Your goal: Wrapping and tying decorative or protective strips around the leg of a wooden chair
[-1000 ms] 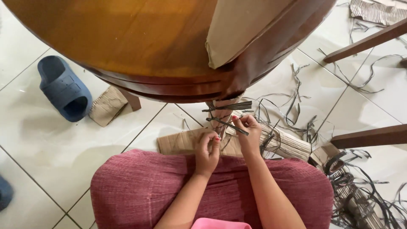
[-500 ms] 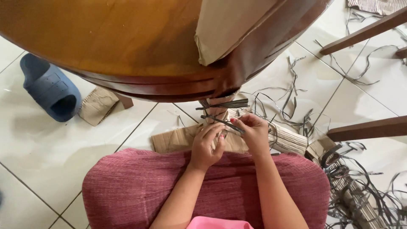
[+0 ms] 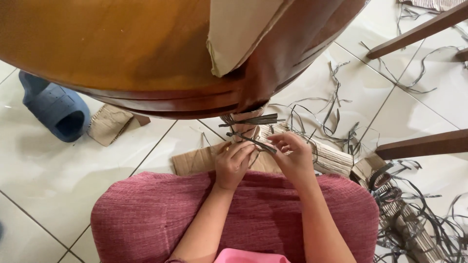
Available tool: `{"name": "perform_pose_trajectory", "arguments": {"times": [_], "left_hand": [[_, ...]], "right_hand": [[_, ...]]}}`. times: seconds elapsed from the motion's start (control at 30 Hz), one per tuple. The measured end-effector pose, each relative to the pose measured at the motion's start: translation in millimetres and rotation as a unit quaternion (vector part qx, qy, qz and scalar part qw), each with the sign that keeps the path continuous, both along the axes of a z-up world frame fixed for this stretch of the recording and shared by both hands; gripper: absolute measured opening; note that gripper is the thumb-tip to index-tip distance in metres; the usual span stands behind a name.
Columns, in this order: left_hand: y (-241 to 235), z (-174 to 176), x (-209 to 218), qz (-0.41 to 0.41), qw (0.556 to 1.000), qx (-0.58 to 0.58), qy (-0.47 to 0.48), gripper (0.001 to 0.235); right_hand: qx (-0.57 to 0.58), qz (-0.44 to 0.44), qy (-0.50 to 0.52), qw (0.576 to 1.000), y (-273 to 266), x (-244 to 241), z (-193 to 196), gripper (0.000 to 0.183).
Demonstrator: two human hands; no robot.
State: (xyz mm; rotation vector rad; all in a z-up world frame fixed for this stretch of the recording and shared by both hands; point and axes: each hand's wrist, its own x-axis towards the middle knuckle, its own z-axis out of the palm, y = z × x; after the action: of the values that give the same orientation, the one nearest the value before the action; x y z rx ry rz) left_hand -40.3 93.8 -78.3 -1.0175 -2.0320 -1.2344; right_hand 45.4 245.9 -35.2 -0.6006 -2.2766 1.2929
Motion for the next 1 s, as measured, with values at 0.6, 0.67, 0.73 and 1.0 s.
{"name": "perform_pose_trajectory", "arguments": {"times": [0.6,0.67,0.73,1.0], "left_hand": [[2.3,2.1,7.9,-0.01,0.981,0.136,-0.139,0.013],[2.5,-0.3,11.7,-0.002,0.977,0.135,-0.164,0.013],[1.3,0.5,16.3,0.008,0.973,0.133,-0.191,0.012],[-2.1,2.2,29.1,-0.067,0.943,0.124,-0.302,0.032]], "right_hand": [[-0.004,-0.019,-0.003,1.0,-22.5,-13.5,-47.8,0.018],[0.022,-0.025,0.01,0.999,-31.1,-17.3,-43.9,0.016],[0.048,-0.03,0.021,0.998,-35.4,-18.1,-41.0,0.014],[0.128,-0.063,0.071,0.987,-34.0,-16.6,-42.5,0.019]]}}
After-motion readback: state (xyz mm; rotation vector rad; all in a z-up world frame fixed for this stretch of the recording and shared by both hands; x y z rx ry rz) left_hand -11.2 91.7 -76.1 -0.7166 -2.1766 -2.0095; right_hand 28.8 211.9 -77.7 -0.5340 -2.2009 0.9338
